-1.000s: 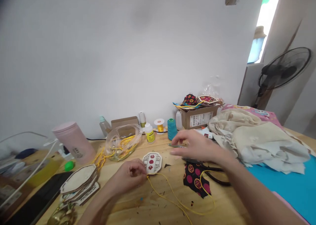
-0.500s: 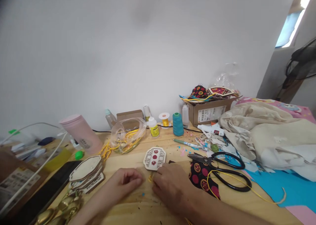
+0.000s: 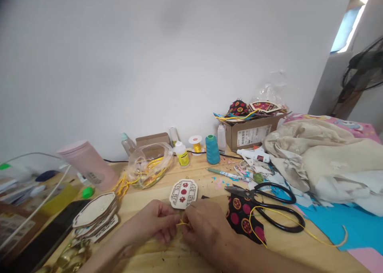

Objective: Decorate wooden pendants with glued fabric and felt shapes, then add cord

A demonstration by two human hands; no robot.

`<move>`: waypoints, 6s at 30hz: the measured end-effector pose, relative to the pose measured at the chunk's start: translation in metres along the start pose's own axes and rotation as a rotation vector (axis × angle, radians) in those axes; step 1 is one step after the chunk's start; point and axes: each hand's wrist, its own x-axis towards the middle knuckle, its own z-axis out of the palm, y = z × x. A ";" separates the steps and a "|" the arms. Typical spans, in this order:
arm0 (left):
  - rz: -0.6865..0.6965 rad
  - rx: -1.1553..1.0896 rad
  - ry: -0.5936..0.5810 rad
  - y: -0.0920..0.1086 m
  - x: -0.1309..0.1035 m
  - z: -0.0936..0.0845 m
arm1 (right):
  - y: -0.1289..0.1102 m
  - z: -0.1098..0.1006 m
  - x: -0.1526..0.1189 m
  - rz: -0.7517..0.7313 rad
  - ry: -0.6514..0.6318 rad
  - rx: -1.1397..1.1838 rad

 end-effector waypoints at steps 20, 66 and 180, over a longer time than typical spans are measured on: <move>0.060 -0.284 -0.110 -0.014 0.008 0.000 | 0.006 -0.010 0.007 0.085 0.004 0.263; 0.078 -0.326 -0.138 -0.014 0.005 0.000 | 0.007 -0.006 0.010 -0.195 0.140 0.261; 0.231 -0.136 0.061 -0.016 0.008 0.008 | 0.011 -0.007 0.014 -0.195 0.194 0.257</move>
